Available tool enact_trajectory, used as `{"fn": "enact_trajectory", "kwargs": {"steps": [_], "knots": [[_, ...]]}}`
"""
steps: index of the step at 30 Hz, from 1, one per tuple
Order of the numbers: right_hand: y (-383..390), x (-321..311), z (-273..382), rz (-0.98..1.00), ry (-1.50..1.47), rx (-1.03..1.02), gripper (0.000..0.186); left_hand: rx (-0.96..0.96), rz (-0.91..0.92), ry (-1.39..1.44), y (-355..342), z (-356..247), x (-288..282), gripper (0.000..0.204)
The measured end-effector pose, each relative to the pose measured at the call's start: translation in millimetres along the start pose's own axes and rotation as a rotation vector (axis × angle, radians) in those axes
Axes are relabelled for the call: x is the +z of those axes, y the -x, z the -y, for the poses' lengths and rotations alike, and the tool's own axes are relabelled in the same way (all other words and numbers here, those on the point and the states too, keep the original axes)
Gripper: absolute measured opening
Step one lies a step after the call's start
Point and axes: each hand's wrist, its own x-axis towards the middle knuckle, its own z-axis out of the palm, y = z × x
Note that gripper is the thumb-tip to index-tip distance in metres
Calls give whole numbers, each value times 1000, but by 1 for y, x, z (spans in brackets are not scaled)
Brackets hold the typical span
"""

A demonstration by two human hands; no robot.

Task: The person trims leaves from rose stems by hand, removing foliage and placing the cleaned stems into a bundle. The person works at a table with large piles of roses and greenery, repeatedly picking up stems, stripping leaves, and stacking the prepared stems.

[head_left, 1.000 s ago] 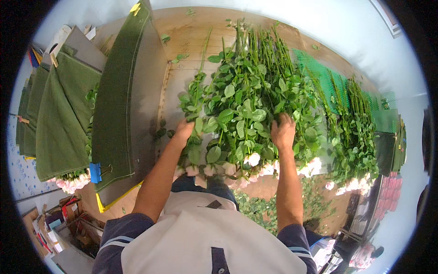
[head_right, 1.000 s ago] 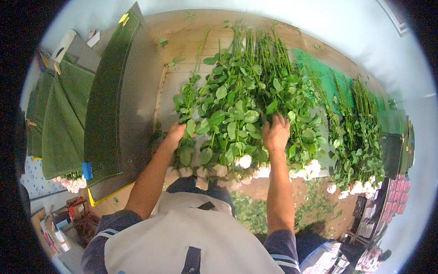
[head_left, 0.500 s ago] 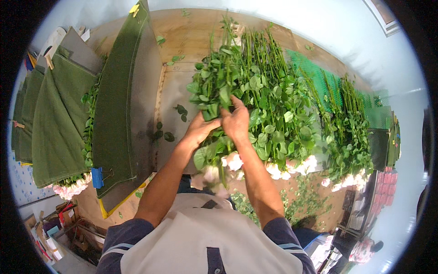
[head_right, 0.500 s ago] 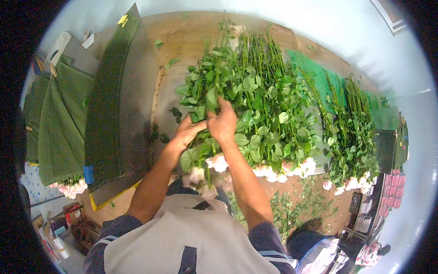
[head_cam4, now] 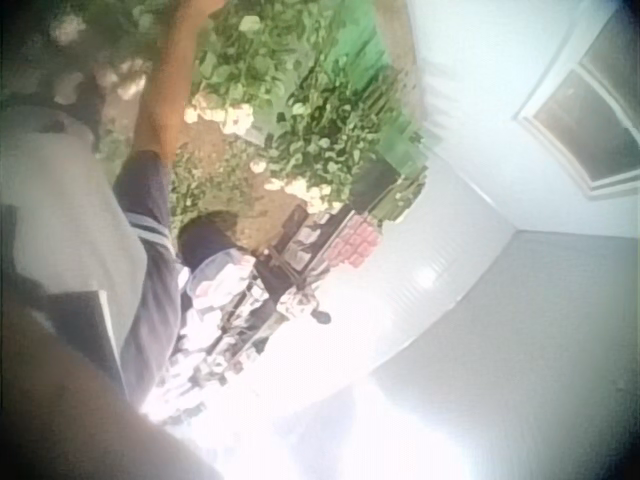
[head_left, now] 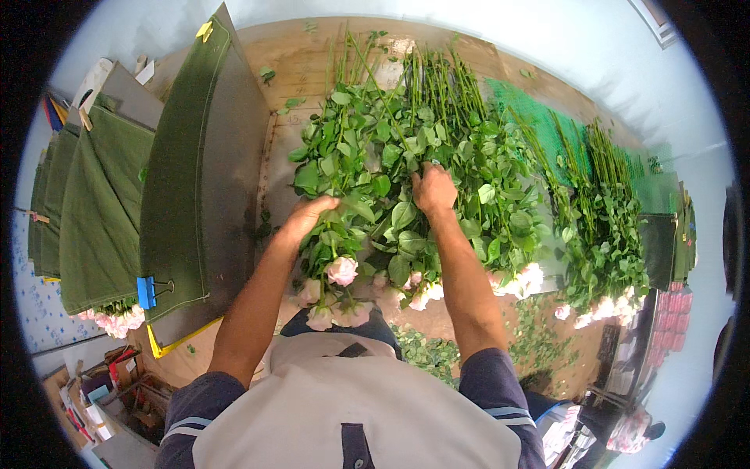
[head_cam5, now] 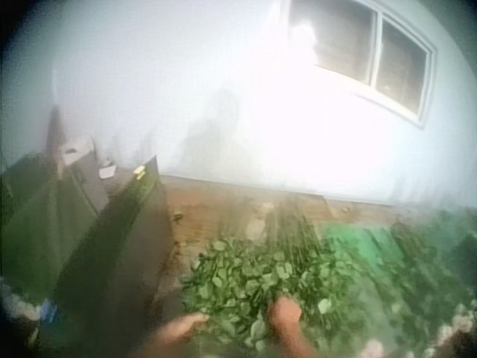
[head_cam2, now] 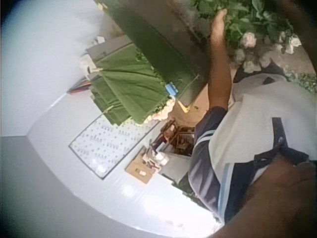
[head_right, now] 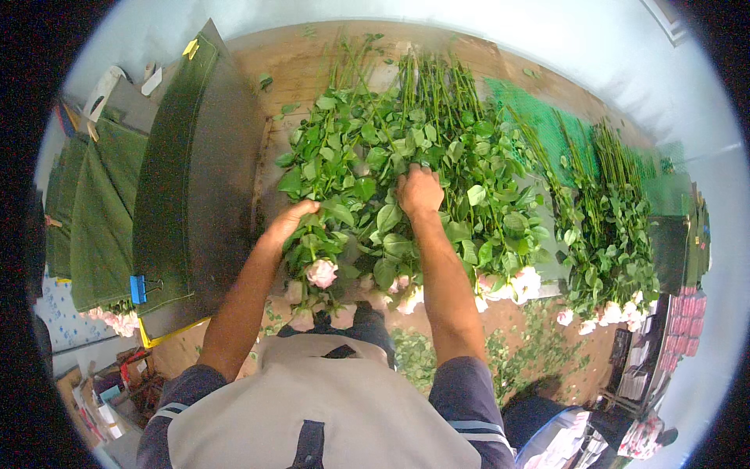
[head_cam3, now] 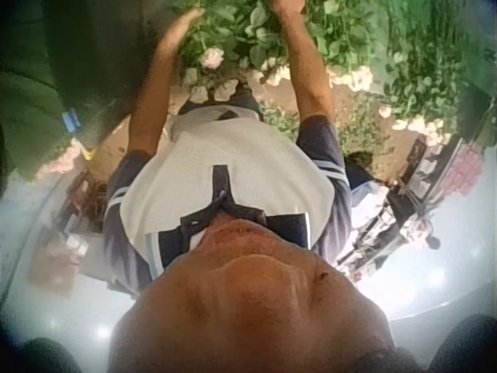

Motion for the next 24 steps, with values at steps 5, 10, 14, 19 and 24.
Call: {"fn": "enact_trajectory", "kwargs": {"steps": [5,10,14,19,24], "knots": [[-11,-9,-33,-249,-169,66,24,-78,123,248,35,-20,-16,34],[-33,-39,-85,-207,-325,363,42,9,-13,-124,31,-5,-42,36],[-12,-37,-63,-498,-30,250,45,-26,-270,-405,7,17,-42,56],[53,11,59,170,-788,60,52,-102,-336,-326,5,17,-39,69],[59,38,106,487,-1138,341,64,19,-238,-456,13,-4,-38,41]]}}
